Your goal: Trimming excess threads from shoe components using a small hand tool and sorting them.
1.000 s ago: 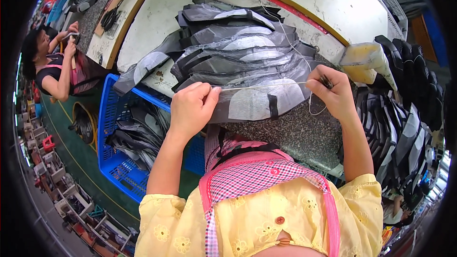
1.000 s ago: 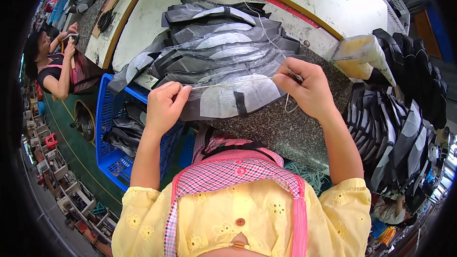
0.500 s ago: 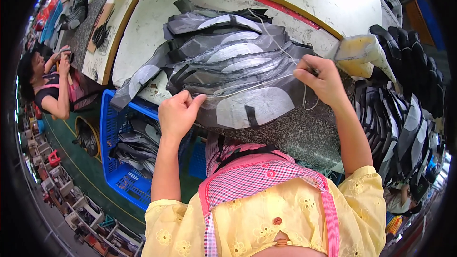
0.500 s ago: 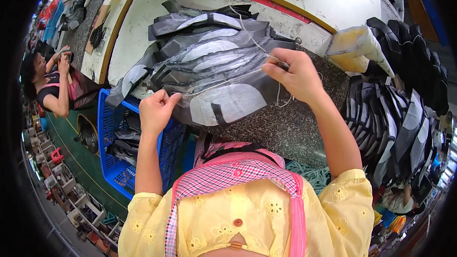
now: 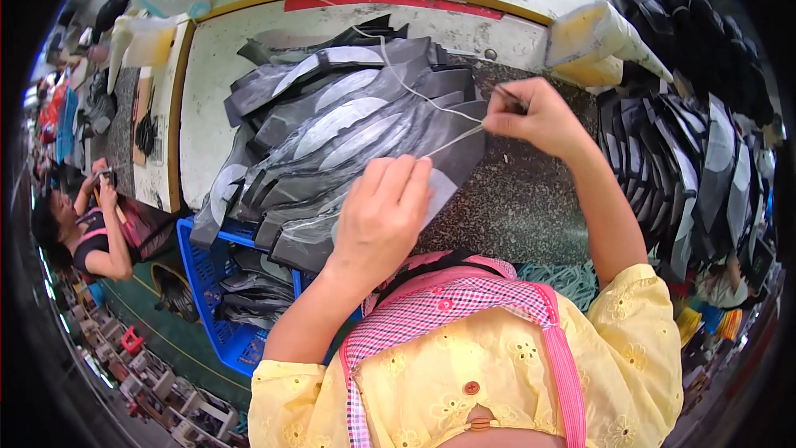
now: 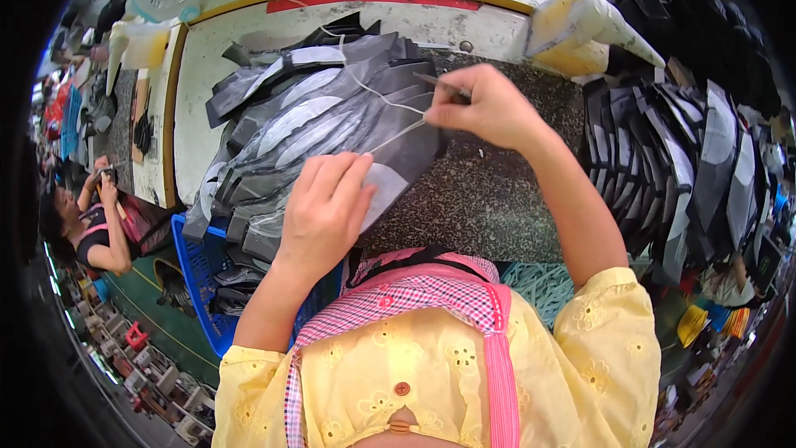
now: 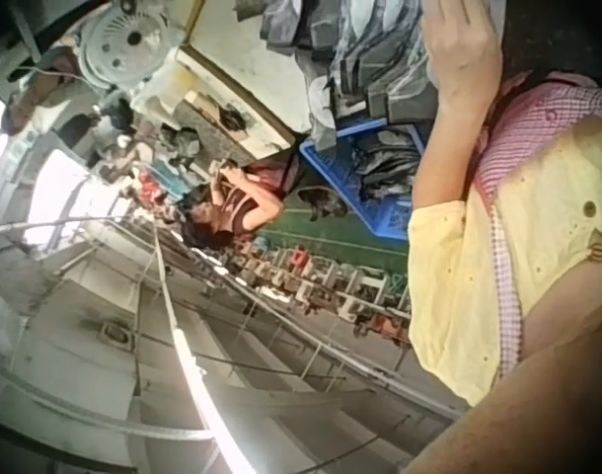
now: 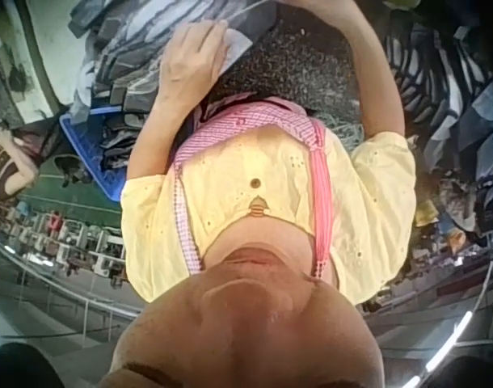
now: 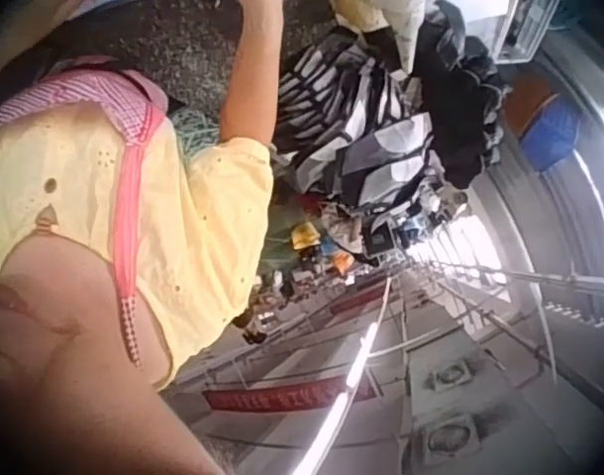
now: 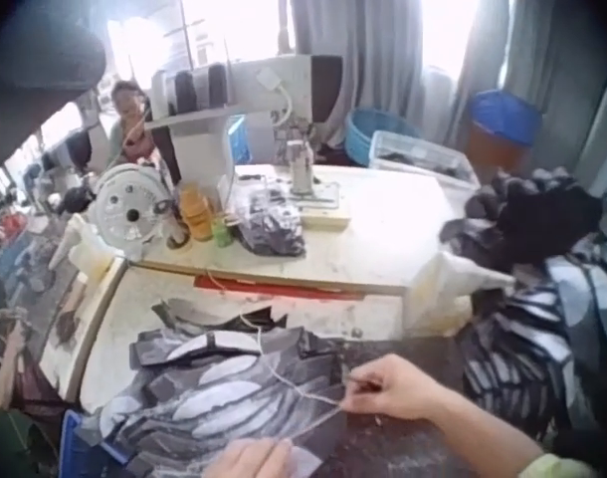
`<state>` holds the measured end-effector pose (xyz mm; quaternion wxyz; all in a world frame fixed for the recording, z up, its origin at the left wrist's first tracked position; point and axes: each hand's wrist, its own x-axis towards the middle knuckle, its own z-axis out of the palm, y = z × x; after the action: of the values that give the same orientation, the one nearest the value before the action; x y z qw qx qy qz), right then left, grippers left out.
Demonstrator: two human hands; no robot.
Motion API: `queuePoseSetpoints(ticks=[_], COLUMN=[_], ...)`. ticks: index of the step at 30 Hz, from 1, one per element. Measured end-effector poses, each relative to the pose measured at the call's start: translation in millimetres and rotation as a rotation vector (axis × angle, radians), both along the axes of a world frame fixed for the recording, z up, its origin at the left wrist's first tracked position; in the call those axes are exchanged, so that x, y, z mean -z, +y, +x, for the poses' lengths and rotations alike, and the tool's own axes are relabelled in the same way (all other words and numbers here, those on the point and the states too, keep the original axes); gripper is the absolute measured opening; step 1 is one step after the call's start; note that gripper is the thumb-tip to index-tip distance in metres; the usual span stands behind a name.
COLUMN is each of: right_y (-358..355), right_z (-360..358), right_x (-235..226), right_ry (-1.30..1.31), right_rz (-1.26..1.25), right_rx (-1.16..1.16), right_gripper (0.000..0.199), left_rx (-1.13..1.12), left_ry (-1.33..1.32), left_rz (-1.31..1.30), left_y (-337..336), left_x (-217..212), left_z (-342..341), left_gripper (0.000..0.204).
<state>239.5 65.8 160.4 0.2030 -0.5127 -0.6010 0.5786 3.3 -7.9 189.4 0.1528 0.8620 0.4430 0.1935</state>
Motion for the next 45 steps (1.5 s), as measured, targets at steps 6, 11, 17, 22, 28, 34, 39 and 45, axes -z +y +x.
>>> queuePoseSetpoints(ticks=[6, 11, 17, 22, 28, 34, 39, 45], right_y=[10.8, 11.5, 15.9, 20.1, -43.1, -52.8, -50.2, -31.8], right_z=[-18.3, -34.2, -38.3, -15.3, -16.1, -17.8, -13.3, -18.8], right_x=[32.5, 50.3, 50.0, 34.8, 23.3, 21.9, 19.1, 19.1], right_ry=[-0.461, -0.403, -0.426, -0.226, -0.288, -0.082, -0.2, -0.253], right_rz=[0.69, 0.689, 0.754, 0.98, 0.337, 0.292, 0.263, 0.241], right_rx=[0.051, 0.066, 0.073, 0.527, 0.23, 0.29, 0.251, 0.246], right_gripper=[0.025, 0.021, 0.023, 0.023, 0.046, 0.043, 0.028, 0.025], left_rx=[0.032, -0.013, -0.024, -0.038, 0.018, 0.075, 0.091, 0.065], left_ry=[0.219, 0.393, 0.456, 0.545, 0.669, 0.231, 0.256, 0.144], left_rz=[0.151, 0.003, -0.064, -0.07, -0.434, -0.346, -0.532, -0.602], left_y=[3.3, 10.2, 22.1, 27.9, 72.8, 133.9, 147.2, 146.2], left_x=[1.6, -6.7, -5.0, 4.6, -21.1, 18.0, 27.4, 11.7], left_z=[16.3, 27.4, 32.3, 34.8, 44.1, 55.8, 67.5, 63.5], left_gripper=[0.033, 0.035, 0.036, 0.04, 0.035, 0.024, 0.021, 0.023])
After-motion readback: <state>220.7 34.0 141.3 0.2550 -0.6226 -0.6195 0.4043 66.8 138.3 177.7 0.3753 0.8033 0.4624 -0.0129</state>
